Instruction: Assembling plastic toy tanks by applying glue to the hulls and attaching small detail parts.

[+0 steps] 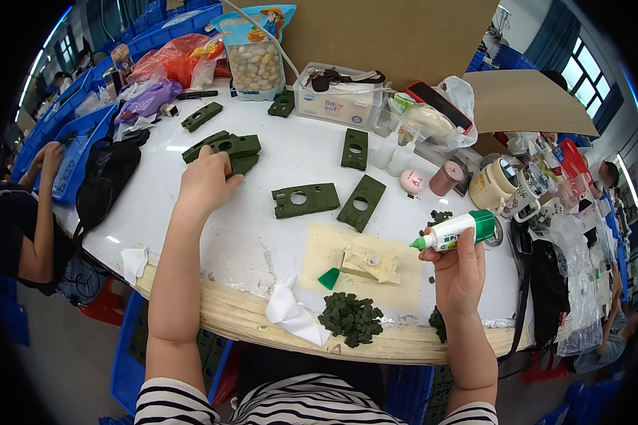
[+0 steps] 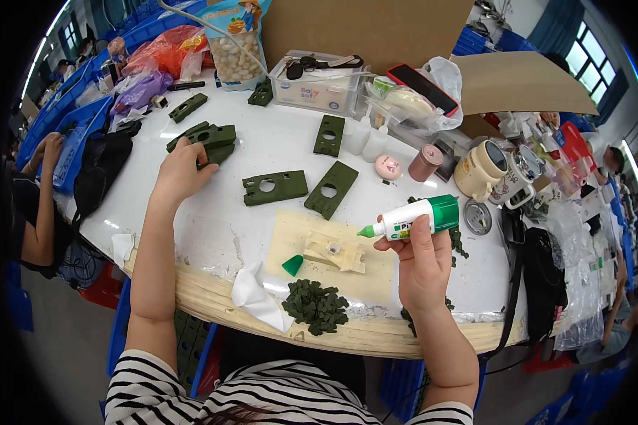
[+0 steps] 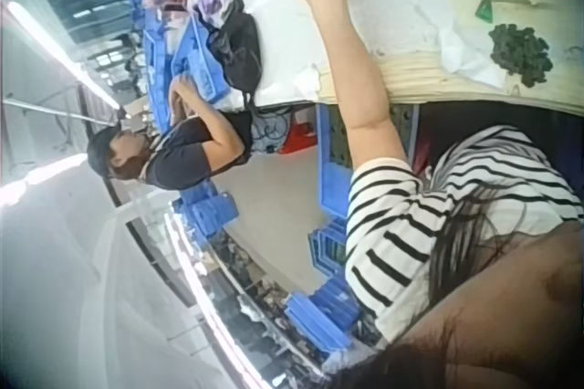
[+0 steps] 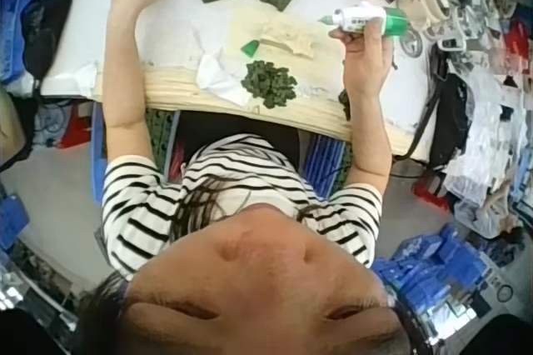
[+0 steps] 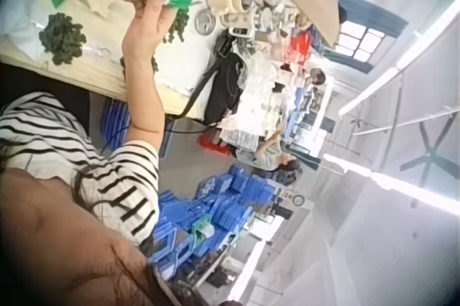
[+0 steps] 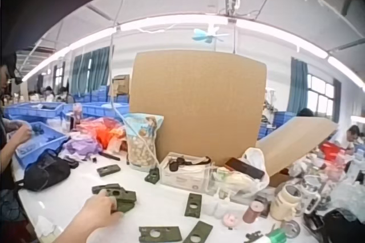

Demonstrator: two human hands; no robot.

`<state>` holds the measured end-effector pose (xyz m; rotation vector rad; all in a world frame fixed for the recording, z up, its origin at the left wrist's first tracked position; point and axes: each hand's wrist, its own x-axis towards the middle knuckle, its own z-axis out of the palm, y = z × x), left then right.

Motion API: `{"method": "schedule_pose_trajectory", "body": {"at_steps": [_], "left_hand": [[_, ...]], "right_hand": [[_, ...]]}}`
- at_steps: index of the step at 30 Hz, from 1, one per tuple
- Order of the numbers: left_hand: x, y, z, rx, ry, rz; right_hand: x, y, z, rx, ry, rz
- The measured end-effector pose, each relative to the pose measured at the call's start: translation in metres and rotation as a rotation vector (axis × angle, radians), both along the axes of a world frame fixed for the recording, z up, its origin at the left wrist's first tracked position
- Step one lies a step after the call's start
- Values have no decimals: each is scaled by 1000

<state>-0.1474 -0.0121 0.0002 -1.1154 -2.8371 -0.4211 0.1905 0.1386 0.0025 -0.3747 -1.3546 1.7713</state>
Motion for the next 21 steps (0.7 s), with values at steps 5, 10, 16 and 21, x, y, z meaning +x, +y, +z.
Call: {"method": "schedule_pose_trajectory", "body": {"at_steps": [5,10,16,21], "left_hand": [[1,8,-6,349,258,-95],[26,44,11,465,47,-362],[55,143,7,186,-76,-673],[69,189,2,-175,-56,-433]], "right_hand": [[3,1,2,5,5,4],[4,4,3,-8,17,-4],[4,9,2,6,29,3],[5,11,6,-11,27,-50]]}}
